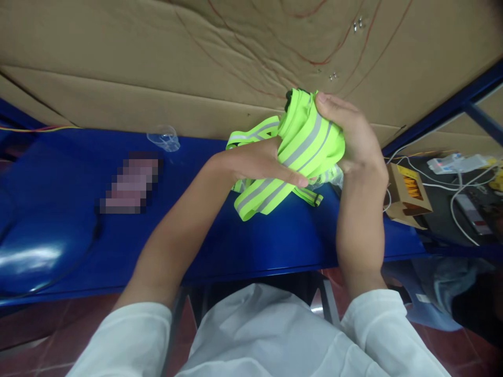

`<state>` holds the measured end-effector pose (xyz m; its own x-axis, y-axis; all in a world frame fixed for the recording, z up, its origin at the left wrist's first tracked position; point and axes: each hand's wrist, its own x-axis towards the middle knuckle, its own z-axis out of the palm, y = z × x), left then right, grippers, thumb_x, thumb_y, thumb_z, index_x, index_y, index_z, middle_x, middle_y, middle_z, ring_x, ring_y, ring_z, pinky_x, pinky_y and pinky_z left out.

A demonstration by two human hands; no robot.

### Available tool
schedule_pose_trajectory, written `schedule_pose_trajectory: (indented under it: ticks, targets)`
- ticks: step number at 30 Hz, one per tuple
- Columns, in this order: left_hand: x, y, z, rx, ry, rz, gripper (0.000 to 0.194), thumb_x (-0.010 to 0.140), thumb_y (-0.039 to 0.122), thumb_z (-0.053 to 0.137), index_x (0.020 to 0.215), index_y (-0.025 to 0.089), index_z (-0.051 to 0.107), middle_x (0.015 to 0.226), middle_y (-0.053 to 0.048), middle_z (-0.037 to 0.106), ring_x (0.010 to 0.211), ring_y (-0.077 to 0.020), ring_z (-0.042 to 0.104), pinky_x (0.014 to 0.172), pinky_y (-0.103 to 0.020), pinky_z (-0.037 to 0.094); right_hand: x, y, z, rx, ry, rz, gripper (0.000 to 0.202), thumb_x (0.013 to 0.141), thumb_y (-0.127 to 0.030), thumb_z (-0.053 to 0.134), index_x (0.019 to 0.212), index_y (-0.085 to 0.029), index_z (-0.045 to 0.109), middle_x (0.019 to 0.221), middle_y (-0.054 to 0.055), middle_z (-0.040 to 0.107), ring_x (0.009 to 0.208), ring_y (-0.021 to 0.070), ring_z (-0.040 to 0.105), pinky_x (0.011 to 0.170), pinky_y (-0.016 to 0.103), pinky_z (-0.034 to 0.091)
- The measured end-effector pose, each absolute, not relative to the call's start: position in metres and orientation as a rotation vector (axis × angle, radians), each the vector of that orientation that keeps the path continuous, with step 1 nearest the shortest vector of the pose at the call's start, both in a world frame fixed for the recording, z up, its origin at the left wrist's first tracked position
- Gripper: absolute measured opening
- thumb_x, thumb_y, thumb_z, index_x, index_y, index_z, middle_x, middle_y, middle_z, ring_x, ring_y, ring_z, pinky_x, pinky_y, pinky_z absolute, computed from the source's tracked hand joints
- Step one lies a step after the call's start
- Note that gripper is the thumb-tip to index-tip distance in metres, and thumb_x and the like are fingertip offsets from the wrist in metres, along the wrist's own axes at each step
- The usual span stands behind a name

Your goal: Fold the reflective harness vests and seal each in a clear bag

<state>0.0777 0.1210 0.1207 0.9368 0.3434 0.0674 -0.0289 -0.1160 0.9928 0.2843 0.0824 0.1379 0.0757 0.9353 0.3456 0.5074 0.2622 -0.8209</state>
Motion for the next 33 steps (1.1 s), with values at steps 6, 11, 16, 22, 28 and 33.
schedule_pose_trajectory:
  ticks: [6,11,16,22,28,33]
  targets:
    - [0.075,0.128,0.121,1.669,0.261,0.354,0.034,0.072,0.028,0.085,0.100,0.013,0.073,0.087,-0.003,0.074,0.096,-0.0295,0.076,0.088,-0.043,0.060,0.271,0.081,0.138,-1.347,-1.508,0.326,0.039,0.084,-0.066,0.072,0.095,-0.029,0.070,0.095,0.002,0.077,0.092,0.0230,0.069,0.081,0.039,0.056]
    - [0.072,0.127,0.128,1.715,0.217,0.444,0.026,0.075,0.028,0.086,0.090,0.013,0.071,0.082,-0.005,0.074,0.079,-0.0238,0.075,0.079,-0.039,0.062,0.255,0.048,0.160,-1.358,-1.869,0.177,0.035,0.101,-0.053,0.057,0.122,-0.028,0.069,0.125,0.002,0.074,0.115,0.0216,0.068,0.103,0.039,0.052]
    - [0.066,0.123,0.133,1.726,0.251,0.487,0.030,0.076,0.025,0.087,0.097,0.011,0.071,0.086,-0.006,0.075,0.085,-0.0249,0.076,0.081,-0.037,0.062,0.244,0.036,0.169,-1.466,-1.993,0.161,0.058,0.085,-0.059,0.079,0.134,-0.033,0.062,0.125,-0.001,0.073,0.120,0.0249,0.067,0.114,0.042,0.049]
    - [0.065,0.127,0.133,1.661,0.275,0.432,0.022,0.081,0.028,0.083,0.096,0.015,0.073,0.081,-0.005,0.075,0.078,-0.0235,0.076,0.074,-0.034,0.063,0.244,0.040,0.166,-1.488,-1.974,0.047,0.052,0.089,-0.051,0.077,0.134,-0.028,0.062,0.127,0.001,0.073,0.121,0.0247,0.067,0.114,0.042,0.048]
    - [0.069,0.141,0.118,1.557,0.347,0.362,0.027,0.079,0.034,0.085,0.097,0.017,0.074,0.083,-0.006,0.077,0.076,-0.0253,0.076,0.069,-0.035,0.062,0.244,0.052,0.154,-1.452,-1.959,0.022,0.056,0.089,-0.053,0.077,0.135,-0.025,0.062,0.137,0.006,0.069,0.131,0.0285,0.061,0.114,0.043,0.048]
    - [0.072,0.151,0.108,1.626,0.268,0.330,0.035,0.082,0.042,0.082,0.103,0.015,0.075,0.088,-0.008,0.079,0.084,-0.0228,0.076,0.073,-0.030,0.060,0.249,0.062,0.146,-1.400,-1.530,0.263,0.042,0.089,-0.060,0.073,0.106,-0.022,0.069,0.104,0.004,0.076,0.096,0.0223,0.071,0.091,0.036,0.057]
